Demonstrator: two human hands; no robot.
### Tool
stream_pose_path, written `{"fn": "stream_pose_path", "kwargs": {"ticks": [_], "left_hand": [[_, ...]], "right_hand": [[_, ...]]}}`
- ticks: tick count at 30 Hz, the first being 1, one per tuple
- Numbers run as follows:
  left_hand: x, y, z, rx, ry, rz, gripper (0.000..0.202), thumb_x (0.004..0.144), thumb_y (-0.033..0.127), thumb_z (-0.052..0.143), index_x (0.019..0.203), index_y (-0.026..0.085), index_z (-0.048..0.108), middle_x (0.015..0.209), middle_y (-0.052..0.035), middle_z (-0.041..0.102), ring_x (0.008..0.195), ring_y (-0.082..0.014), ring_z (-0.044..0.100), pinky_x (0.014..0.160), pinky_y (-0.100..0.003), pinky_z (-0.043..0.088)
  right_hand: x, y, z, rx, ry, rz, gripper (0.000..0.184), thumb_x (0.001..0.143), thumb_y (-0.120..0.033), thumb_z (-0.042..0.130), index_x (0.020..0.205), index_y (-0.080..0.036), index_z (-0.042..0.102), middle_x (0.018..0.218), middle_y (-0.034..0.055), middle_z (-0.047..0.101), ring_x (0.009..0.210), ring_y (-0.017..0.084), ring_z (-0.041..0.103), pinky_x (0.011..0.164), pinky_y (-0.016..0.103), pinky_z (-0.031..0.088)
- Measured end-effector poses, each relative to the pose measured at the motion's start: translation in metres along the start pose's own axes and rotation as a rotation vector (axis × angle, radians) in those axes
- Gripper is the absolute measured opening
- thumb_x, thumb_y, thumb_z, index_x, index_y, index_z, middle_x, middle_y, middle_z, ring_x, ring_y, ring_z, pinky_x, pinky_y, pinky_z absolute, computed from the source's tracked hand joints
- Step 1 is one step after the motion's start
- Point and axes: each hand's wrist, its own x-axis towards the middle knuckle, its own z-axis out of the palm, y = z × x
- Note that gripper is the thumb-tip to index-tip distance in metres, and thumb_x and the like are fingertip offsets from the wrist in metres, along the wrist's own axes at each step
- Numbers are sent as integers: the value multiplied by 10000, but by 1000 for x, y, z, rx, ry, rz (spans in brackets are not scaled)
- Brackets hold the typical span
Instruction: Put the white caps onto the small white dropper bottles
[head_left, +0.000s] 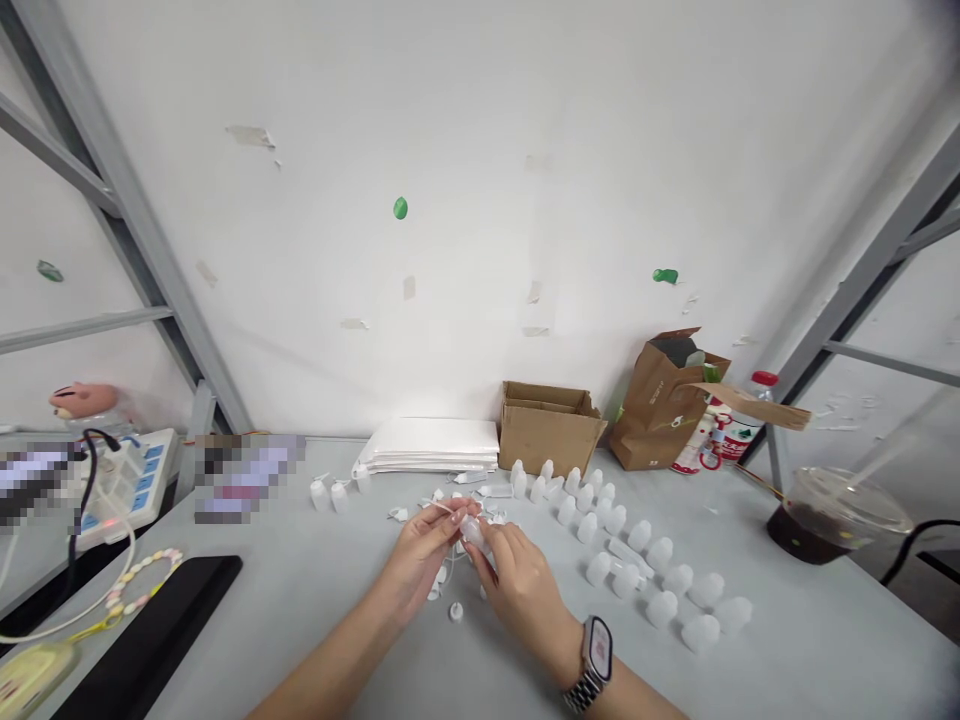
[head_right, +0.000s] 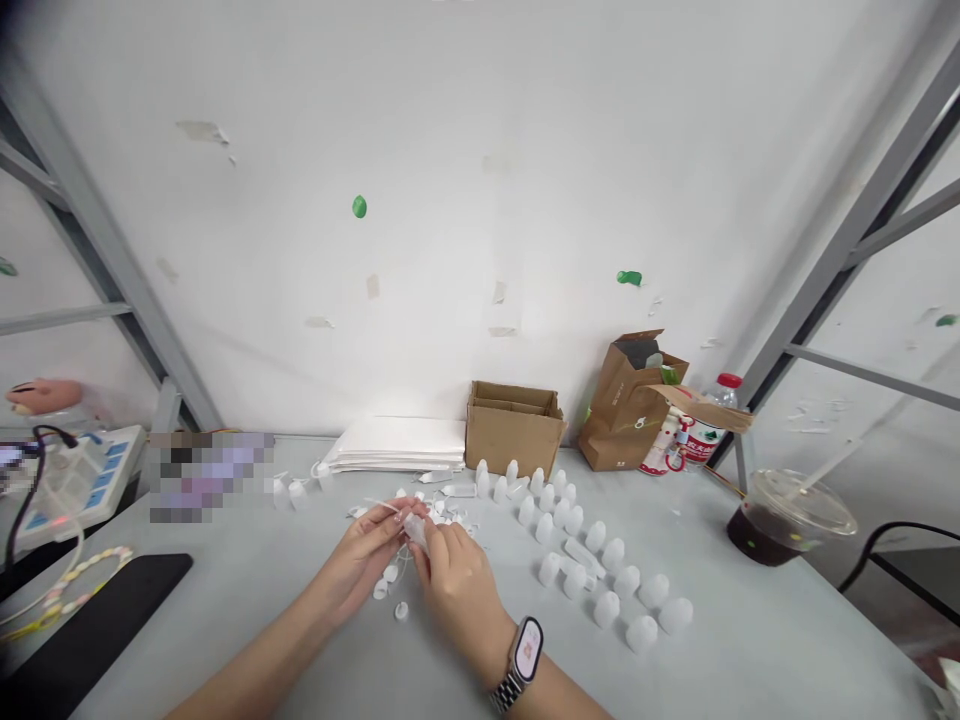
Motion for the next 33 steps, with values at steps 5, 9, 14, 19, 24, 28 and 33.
{"fn": "stream_pose_path", "kwargs": {"ticks": [5, 9, 14, 19, 24, 28, 33], "left_hand": [[-4, 2, 2, 27, -54, -15, 230, 692, 359, 637, 814, 172, 688, 987, -81, 672, 1013, -226, 544, 915, -344, 362], [-6, 3, 3, -6, -22, -16, 226, 660, 367, 662, 743, 161, 695, 927, -82, 685, 1000, -230, 547, 905, -339, 372], [-10, 0, 10, 65, 24, 33, 250, 661, 385, 655, 755, 155, 686, 899, -82, 687, 952, -226, 570, 884, -337, 388], [-11, -4, 12, 85, 39, 32, 253, 657, 385, 654, 780, 166, 679, 956, -87, 674, 981, -234, 556, 885, -349, 385], [-10, 0, 6, 24, -23, -55, 249, 670, 354, 651, 834, 169, 685, 1058, -94, 639, 1065, -246, 510, 915, -355, 362], [-13, 2, 4, -31, -35, -100, 267, 695, 360, 630, 891, 185, 677, 1051, -76, 642, 1080, -227, 501, 923, -332, 357], [-13, -6, 5, -57, -9, -93, 287, 682, 376, 643, 905, 197, 669, 1036, -72, 646, 1045, -221, 522, 888, -331, 384]], "right_hand": [[1, 1, -1, -112, -6, -75, 146, 862, -139, 419, 961, -117, 524, 668, 63, 598, 597, 176, 555, 498, 271, 434], [-1, 0, -1, -113, -2, -117, 206, 859, -102, 402, 1047, -113, 485, 708, 73, 606, 631, 177, 564, 517, 269, 440], [-4, -1, 2, -115, -11, -90, 238, 865, -104, 378, 1081, -113, 479, 708, 76, 596, 636, 179, 557, 545, 283, 449], [-8, 0, 3, -120, -42, -63, 287, 850, -67, 357, 1092, -116, 502, 769, 92, 596, 678, 183, 547, 564, 284, 455], [-8, 0, 3, -127, -23, -31, 280, 844, -64, 377, 1079, -134, 513, 787, 84, 603, 660, 171, 532, 551, 273, 444], [-6, -1, 3, -111, 22, -17, 225, 850, -109, 422, 1050, -126, 523, 723, 67, 599, 626, 167, 527, 520, 268, 430], [-6, -1, 1, -119, 1, -18, 251, 839, -72, 405, 1039, -124, 548, 765, 82, 612, 650, 169, 541, 546, 271, 449]]}}
